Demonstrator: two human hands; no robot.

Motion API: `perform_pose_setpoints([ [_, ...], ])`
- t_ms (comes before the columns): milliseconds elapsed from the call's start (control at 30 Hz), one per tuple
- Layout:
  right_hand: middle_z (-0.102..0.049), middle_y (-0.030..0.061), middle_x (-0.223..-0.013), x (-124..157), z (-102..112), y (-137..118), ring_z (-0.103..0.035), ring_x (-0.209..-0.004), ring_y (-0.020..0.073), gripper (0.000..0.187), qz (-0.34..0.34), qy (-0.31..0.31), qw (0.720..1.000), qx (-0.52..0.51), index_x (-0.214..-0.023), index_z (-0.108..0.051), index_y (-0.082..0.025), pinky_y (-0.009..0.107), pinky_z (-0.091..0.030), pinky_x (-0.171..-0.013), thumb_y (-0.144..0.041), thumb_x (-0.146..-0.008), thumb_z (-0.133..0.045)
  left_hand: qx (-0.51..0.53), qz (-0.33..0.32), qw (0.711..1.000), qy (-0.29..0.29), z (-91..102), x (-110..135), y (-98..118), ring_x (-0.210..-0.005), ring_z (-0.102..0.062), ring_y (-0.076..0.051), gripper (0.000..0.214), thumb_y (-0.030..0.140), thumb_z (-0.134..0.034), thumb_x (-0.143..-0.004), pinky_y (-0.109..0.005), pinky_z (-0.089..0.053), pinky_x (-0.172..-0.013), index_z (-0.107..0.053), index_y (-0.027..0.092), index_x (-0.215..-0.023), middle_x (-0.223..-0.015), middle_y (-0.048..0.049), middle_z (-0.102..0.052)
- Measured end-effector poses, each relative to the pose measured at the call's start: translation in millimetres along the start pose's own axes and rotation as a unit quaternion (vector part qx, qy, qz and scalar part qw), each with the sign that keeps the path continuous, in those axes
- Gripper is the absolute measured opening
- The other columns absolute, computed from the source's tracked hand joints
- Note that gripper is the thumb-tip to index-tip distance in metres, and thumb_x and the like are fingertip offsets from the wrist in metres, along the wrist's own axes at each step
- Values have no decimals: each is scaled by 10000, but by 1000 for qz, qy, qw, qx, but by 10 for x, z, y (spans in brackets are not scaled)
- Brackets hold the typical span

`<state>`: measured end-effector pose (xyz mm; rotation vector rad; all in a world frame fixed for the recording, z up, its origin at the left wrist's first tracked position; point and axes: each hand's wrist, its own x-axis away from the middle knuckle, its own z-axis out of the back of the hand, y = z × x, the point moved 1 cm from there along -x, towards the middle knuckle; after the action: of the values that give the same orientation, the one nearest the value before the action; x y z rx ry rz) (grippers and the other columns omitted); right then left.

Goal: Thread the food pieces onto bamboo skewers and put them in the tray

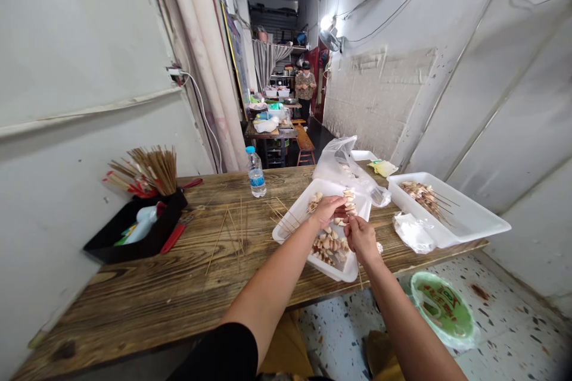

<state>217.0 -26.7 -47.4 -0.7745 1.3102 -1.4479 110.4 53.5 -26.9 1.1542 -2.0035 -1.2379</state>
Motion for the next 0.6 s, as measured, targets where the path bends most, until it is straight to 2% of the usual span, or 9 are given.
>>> perform_pose_setpoints([
  [167,-567,7,-506,-8,-3,21,-489,-436,147,429,16,0,1000,16,-780,-646,-200,261,-361,-432,-558,-862,-424,-6,-14,1000,27,7,-11,-9,-646,-641,-144,337,383,-776,-690,-261,-489,-620,-667,94,-823,-747,-66,-696],
  [333,-558,2,-490,7,-11,-22,-428,-384,122,410,5,-7,1000,4,-755,-638,-193,248,-311,-379,-553,-840,-460,8,-13,999,52,6,-6,10,-630,-638,-140,275,320,-761,-705,-256,-486,-620,-678,92,-832,-715,-60,-688],
  [500,-493,-53,-472,57,-19,-160,-292,-307,76,362,-60,-48,996,-50,-763,-606,-197,237,-203,-324,-549,-787,-522,28,-10,995,98,35,-39,0,-591,-610,-124,191,256,-709,-763,-257,-476,-613,-670,84,-834,-697,-62,-672],
  [600,-492,-63,-487,78,-20,-203,-296,-306,65,345,-62,-83,993,-63,-707,-568,-202,230,-191,-324,-545,-737,-597,69,-23,990,118,74,-70,6,-618,-620,-129,108,199,-635,-815,-263,-486,-633,-644,93,-836,-746,-83,-677],
])
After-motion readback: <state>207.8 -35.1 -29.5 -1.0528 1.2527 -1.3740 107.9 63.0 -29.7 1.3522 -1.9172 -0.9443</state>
